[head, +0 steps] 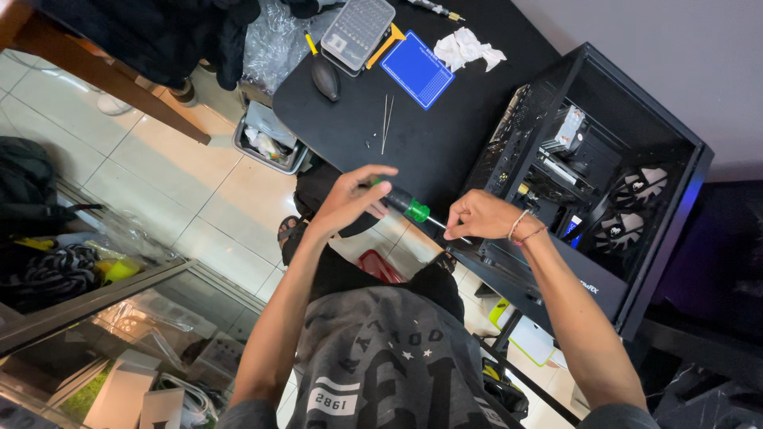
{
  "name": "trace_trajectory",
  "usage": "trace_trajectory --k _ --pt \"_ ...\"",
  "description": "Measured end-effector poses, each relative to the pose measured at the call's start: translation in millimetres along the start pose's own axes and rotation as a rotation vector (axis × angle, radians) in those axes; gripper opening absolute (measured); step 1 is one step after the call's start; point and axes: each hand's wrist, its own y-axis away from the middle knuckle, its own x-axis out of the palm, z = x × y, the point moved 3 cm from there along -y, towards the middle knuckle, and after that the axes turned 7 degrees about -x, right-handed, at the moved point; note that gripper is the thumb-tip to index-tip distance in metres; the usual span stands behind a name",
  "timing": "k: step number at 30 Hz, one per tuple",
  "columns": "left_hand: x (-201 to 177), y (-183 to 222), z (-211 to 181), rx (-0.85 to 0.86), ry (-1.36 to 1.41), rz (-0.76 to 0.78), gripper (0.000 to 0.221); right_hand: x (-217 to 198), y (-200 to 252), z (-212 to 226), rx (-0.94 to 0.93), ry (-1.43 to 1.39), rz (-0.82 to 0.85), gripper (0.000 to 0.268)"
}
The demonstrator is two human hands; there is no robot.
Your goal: The person unscrews the back panel of a computer tower with a screwdriver, removes the side panel, and works on the internal components with a screwdriver.
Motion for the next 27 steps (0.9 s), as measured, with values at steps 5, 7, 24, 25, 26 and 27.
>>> trace_trajectory --k 5,7,24,25,26,27 --pt "-5.3 0.8 3.9 -0.018 0.110 0.114 0.051 -1.6 1.1 -0.2 -0.059 -0.063 0.030 0.004" --pt "-7.5 -4.3 16.0 -0.020 0.104 0.084 0.043 -2.4 2.0 -0.8 -0.044 -0.045 0.049 0.008" --pt "-1.2 -10.4 5.1 -0.005 0.102 0.043 0.052 9.5 -14.5 -23.1 0.020 0.073 0.104 0.018" --pt "-0.2 -13.0 8.6 0.000 0.037 0.055 0.039 6.7 -12.0 -10.0 0.019 0.186 0.086 0.022" --pt "0.6 -16.9 11.8 0.007 -0.029 0.068 0.029 2.5 -10.3 3.1 0.018 0.300 0.066 0.028" --pt "0.7 -19.6 15.2 0.008 -0.029 0.067 0.029 0.3 -7.3 8.6 0.017 0.301 0.065 0.028"
